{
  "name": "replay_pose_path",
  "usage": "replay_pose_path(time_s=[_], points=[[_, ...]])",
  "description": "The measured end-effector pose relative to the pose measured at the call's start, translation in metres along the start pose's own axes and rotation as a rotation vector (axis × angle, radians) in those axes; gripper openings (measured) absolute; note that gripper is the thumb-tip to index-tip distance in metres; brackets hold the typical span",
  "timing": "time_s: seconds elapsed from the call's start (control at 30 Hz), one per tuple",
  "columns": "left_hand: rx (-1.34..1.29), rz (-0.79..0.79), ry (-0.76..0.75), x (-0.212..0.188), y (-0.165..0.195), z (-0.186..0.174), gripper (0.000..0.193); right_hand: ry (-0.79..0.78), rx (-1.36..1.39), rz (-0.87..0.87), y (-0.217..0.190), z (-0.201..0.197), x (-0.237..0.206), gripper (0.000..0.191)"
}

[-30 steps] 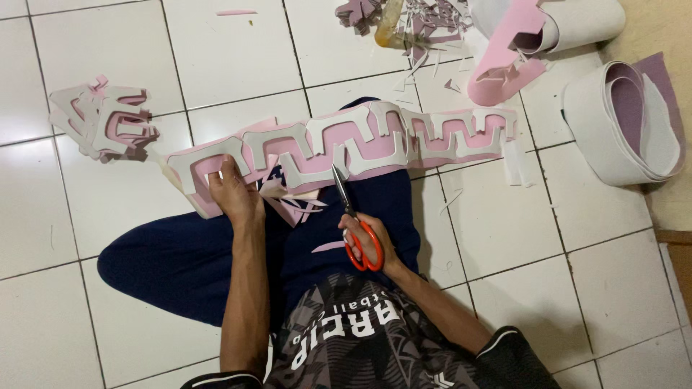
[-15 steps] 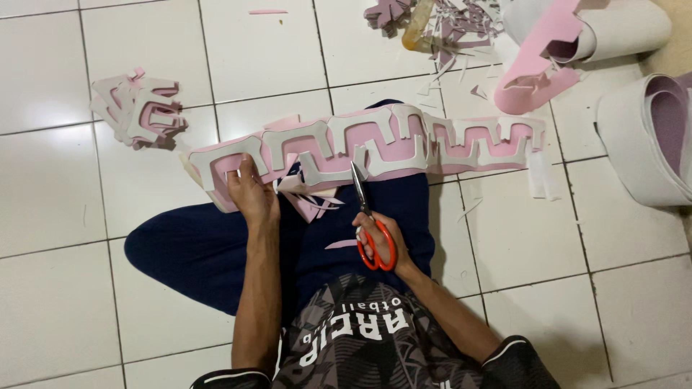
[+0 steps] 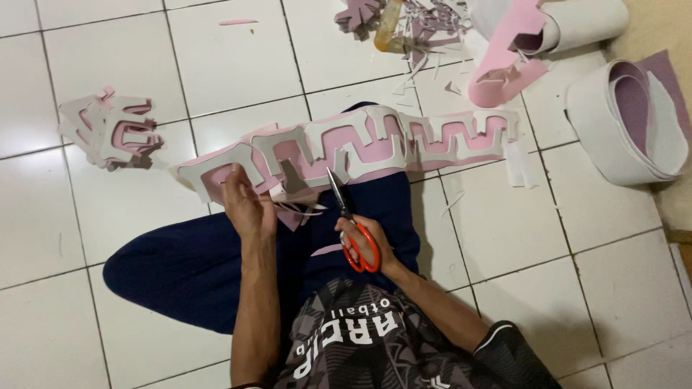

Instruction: The person sits on the tiled floor and trims pink and white foam cutouts with red-handled scissors, cutting excess foam from decorative shaped pieces one at a time and setting finished pieces aside with the scrap pile nearby.

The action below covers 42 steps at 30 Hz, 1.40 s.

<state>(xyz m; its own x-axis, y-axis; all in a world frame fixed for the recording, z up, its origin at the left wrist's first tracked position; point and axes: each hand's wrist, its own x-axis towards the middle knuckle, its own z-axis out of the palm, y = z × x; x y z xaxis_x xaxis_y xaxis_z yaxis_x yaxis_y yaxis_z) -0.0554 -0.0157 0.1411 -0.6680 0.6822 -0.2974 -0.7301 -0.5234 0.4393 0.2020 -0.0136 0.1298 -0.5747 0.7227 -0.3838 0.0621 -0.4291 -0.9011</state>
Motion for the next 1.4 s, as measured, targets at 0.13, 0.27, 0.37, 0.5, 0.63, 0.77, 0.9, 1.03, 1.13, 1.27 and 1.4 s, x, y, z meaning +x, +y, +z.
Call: replay_pose_path(time_s=[0.13,0.27,0.37,0.5,0.63,0.77,0.9,1.03,1.13,1.27,1.4], points=[[0.004,-0.083,-0.038,-0.015,-0.004,0.033,0.027,-0.009,0.031,0.007,0.004,-0.005,-0.002,0.039],[0.115,-0.046,-0.072,-0.009,-0.006,0.042,0.025,0.025,0.010,0.031,0.003,-0.002,-0.001,0.037],[0.036,0.080,-0.173,-0.004,-0.003,0.035,0.009,-0.004,-0.062,0.016,-0.003,0.007,-0.002,0.038],[0.232,0.079,-0.039,-0.007,0.008,0.025,0.007,-0.085,-0.270,-0.011,-0.015,0.020,-0.006,0.040],[0.363,0.150,0.023,-0.013,0.015,0.018,0.016,-0.230,-0.409,-0.122,-0.026,0.033,-0.004,0.044],[0.484,0.200,0.032,-0.024,0.015,0.010,0.019,-0.299,-0.380,-0.100,-0.030,0.055,0.006,0.052],[0.409,0.153,0.127,-0.038,0.006,0.008,0.020,-0.275,-0.214,-0.074,-0.028,0.076,0.014,0.060],[0.378,0.179,0.153,-0.044,0.000,0.009,0.023,-0.269,-0.320,-0.196,-0.030,0.078,0.021,0.066],[0.347,0.181,0.130,-0.047,0.000,0.010,0.019,-0.240,-0.290,-0.163,-0.029,0.079,0.025,0.070],[0.377,0.181,0.142,-0.049,0.001,0.012,0.016,-0.254,-0.242,-0.169,-0.027,0.080,0.028,0.070],[0.370,0.193,0.118,-0.051,0.001,0.011,0.018,-0.262,-0.115,-0.067,-0.025,0.079,0.026,0.062]])
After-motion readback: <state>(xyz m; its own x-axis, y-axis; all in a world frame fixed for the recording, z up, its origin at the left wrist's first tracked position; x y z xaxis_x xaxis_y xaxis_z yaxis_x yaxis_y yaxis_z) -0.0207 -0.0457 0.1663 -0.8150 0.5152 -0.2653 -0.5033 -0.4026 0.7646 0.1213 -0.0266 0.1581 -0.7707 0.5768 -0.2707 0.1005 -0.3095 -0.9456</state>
